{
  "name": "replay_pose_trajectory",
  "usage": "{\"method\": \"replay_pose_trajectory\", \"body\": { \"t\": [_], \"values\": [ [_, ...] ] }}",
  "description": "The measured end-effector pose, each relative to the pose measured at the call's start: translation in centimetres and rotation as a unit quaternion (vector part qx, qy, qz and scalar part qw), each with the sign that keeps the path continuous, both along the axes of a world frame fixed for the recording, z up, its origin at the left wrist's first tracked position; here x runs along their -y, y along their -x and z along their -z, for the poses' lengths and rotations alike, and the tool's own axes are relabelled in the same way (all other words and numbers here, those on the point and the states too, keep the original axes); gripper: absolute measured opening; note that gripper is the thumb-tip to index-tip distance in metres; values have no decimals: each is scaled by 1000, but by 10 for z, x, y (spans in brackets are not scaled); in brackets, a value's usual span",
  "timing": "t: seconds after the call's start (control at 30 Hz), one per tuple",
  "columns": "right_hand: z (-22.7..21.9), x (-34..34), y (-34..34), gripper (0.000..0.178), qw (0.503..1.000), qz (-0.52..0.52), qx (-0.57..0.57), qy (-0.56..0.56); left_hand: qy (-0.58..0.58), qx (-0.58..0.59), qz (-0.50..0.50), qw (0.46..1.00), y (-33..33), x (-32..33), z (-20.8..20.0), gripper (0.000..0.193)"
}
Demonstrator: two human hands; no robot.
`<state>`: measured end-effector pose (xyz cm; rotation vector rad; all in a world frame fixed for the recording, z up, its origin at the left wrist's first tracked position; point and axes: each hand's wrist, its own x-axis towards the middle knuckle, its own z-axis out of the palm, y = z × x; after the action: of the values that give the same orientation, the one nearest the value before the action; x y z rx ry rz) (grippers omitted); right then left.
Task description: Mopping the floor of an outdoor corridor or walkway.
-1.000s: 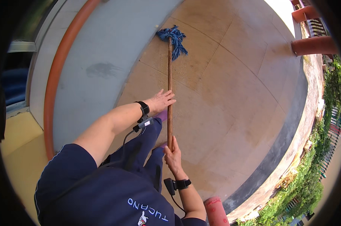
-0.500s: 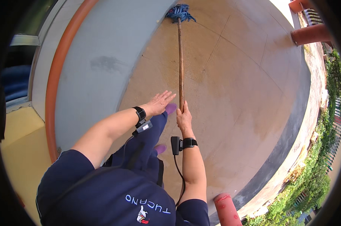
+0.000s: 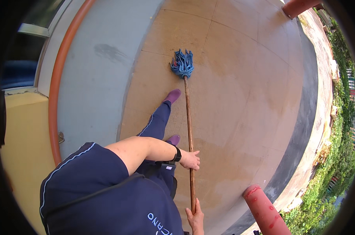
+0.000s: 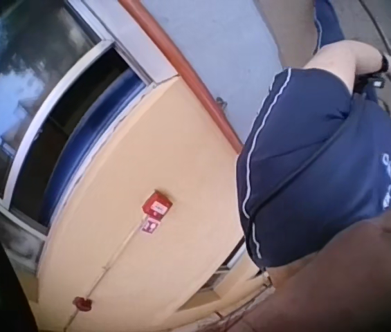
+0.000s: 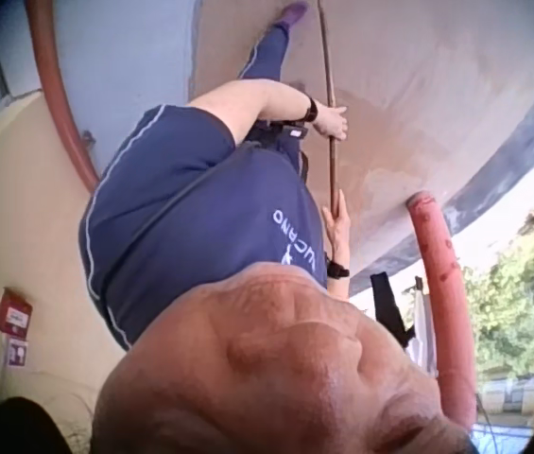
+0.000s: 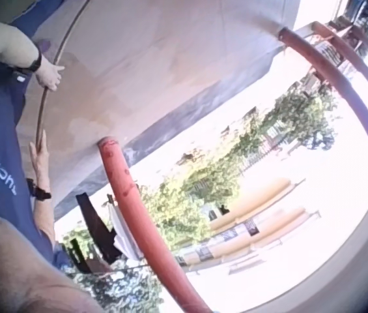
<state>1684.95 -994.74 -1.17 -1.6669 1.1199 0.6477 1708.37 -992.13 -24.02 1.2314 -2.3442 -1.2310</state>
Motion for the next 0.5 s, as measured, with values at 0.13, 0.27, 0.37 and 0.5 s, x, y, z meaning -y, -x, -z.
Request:
{"method": "replay_pose_trajectory", "body": {
  "t": [0.13, 0.27, 0.37, 0.5],
  "values": [
    [64, -42, 303, 56, 941, 269, -108, -174, -17, -10, 147, 989, 87, 10, -36, 27],
    [-46, -18, 129, 53, 979, 105, -147, -94, -94, -6, 85, 992, 89, -8, -1, 21],
    [-84, -7, 23, 56, 986, 26, -165, -8, -40, -23, 36, 998, 63, 4, -13, 18],
    [-58, 38, -88, 59, 983, -74, -167, 4, -30, 13, -125, 992, -49, 10, -1, 15]
  ]
}}
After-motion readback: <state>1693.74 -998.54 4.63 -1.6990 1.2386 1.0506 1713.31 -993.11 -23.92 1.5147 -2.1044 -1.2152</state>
